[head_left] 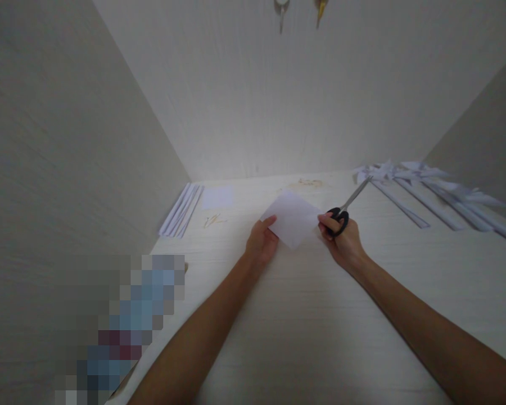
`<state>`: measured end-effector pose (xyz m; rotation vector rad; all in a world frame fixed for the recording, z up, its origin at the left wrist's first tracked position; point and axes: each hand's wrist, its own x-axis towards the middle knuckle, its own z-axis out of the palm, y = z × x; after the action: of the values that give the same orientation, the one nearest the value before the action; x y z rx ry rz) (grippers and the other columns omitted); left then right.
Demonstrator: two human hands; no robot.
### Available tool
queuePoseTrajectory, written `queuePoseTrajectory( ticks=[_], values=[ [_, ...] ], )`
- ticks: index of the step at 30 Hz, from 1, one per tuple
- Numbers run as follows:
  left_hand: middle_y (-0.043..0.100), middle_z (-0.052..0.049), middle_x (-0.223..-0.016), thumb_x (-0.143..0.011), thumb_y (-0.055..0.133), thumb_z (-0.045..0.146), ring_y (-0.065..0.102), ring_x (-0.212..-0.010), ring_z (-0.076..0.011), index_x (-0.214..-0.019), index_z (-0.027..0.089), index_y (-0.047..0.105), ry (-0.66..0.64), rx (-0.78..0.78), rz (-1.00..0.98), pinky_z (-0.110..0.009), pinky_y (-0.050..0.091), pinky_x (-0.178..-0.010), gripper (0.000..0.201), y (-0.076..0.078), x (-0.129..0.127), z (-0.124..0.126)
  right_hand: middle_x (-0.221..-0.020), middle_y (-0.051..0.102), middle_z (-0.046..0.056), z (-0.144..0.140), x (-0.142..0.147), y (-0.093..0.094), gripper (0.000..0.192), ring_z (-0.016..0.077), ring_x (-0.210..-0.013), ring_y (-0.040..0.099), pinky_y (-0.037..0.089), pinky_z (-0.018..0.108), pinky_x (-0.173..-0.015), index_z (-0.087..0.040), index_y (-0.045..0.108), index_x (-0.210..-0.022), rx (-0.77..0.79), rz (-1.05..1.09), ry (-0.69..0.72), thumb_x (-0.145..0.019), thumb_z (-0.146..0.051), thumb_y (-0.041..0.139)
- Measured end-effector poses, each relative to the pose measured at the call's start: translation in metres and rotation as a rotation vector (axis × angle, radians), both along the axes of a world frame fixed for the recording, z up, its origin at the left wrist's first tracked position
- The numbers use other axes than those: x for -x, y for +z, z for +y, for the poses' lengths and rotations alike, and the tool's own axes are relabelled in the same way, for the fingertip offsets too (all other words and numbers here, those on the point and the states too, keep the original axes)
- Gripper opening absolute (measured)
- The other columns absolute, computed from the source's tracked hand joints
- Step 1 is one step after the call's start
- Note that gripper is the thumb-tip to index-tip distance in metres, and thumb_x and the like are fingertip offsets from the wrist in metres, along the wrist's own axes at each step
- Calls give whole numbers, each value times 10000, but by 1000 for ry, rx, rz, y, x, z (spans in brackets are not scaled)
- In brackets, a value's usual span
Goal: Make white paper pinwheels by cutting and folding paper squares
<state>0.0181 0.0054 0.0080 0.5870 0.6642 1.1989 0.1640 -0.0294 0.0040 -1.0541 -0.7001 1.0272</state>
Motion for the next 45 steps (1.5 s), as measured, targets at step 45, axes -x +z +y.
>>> queuePoseTrajectory(
  ticks=[45],
  values=[
    [656,-85,-790,-461,728,266,605,-671,-184,-757,116,639,369,-108,428,-284,494,-554,344,-4,-10,-5,-576,596,8,-12,25,-2,218,104,-507,501,385,234,-467,-136,625,-626,66,-524,150,-495,-279,723]
  ],
)
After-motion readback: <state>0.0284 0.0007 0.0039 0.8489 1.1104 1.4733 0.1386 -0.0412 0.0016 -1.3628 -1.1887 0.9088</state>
